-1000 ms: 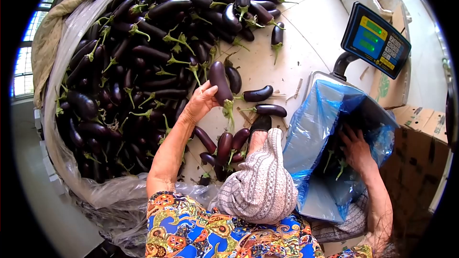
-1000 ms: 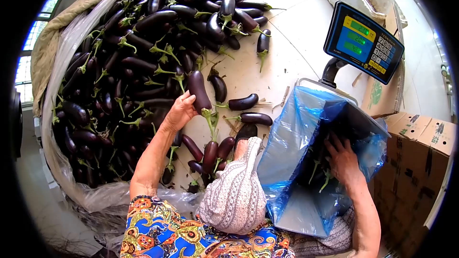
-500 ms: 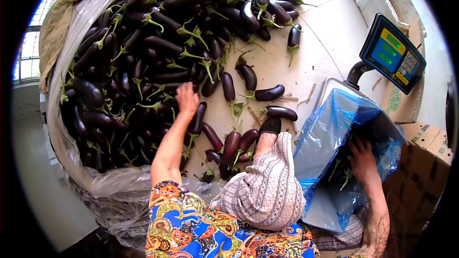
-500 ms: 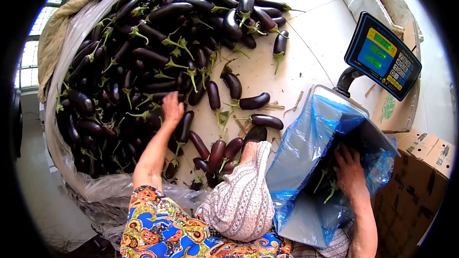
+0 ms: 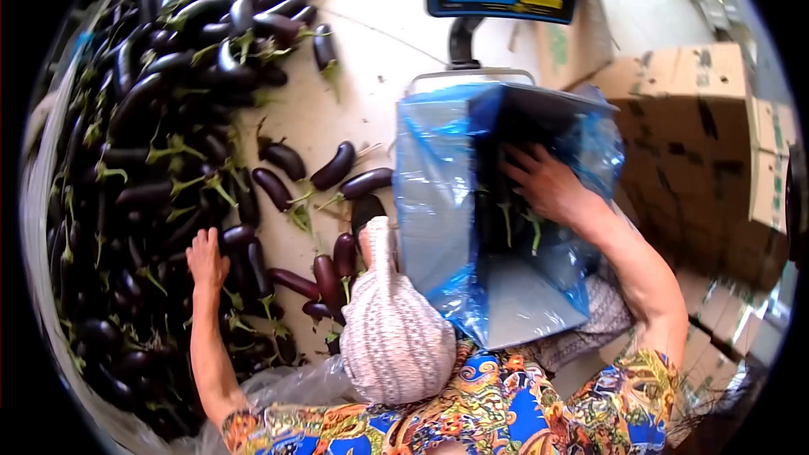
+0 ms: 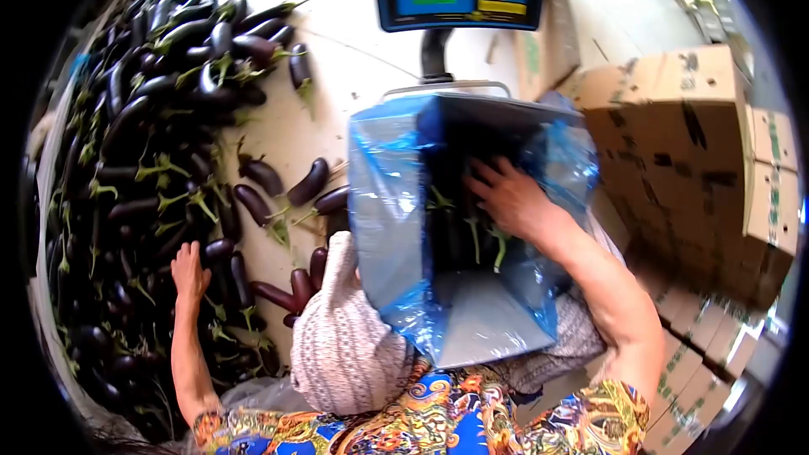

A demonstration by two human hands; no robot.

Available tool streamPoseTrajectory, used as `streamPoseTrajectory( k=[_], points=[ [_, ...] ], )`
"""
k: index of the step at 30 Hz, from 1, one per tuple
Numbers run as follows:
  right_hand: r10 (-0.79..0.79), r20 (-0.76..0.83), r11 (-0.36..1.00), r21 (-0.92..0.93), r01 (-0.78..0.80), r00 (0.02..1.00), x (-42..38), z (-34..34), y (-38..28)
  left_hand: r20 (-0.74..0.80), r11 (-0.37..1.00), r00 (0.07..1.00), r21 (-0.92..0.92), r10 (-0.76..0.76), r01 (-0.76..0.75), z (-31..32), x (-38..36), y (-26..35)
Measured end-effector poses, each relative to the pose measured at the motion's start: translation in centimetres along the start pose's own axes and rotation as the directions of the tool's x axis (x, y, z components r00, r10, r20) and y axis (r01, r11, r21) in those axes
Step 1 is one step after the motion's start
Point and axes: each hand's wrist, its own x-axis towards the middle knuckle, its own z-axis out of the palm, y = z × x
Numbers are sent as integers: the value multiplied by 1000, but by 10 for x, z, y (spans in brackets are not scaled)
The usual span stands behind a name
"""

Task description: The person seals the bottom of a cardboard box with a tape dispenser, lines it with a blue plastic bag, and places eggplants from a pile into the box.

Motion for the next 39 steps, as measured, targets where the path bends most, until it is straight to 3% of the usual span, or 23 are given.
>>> streamPoseTrajectory(
  k=[1,4,6,8,10,12,14,16,20,21,22,25,27,28,30,32,35,37,39],
  points=[
    [26,-18,1000,-8,-26,1000,0,2,-1,1,992,1000,-121,30,-30,-25,-1,8],
    [22,-8,1000,-21,-22,1000,-1,6,1,-304,926,952,-364,-23,-94,-113,2,47],
    [33,-10,999,14,-32,999,-2,8,2,-401,716,911,-665,-101,-214,-175,12,77],
    [52,20,996,67,-54,998,-2,5,2,-292,408,948,-886,-126,-218,-233,26,108],
    [47,12,996,69,-48,999,-2,8,4,-488,231,866,-860,-114,-454,-284,40,156],
    [62,36,995,75,-65,997,-3,8,5,-546,121,836,-828,53,-548,-343,45,210],
    [80,88,993,85,-87,993,-1,4,4,-518,5,816,-844,258,-537,-368,55,249],
    [82,56,994,71,-86,995,-1,9,5,-279,-67,790,-954,546,-291,-385,56,287],
    [48,62,987,150,-57,997,3,34,16,-265,119,588,-838,765,-533,-327,58,351],
    [43,121,992,115,-57,992,2,19,12,-132,290,624,-799,770,-527,-318,55,361],
    [43,74,993,103,-50,996,0,20,11,-1,452,664,-731,748,-511,-310,53,369],
    [24,-6,999,49,-23,1000,0,27,12,-36,541,700,-606,713,-583,-278,64,395],
    [7,35,999,43,-9,999,2,32,15,-152,595,666,-337,730,-730,-261,76,413],
    [-2,57,999,39,0,998,2,33,15,-127,634,694,-317,709,-705,-251,85,419],
    [29,-49,999,19,-28,998,0,35,10,-74,708,747,-270,661,-653,-239,100,430],
    [57,-84,998,23,-55,995,-3,38,9,-73,716,765,-303,640,-629,-230,104,433],
    [51,-71,993,114,-42,996,-1,30,10,-20,733,746,-170,665,-658,-220,109,442],
    [48,-120,996,81,-39,992,0,36,7,-44,717,716,14,697,-697,-211,96,446],
    [59,-146,996,68,-49,988,1,32,10,-134,659,650,36,749,-752,-212,93,440]
  ],
)
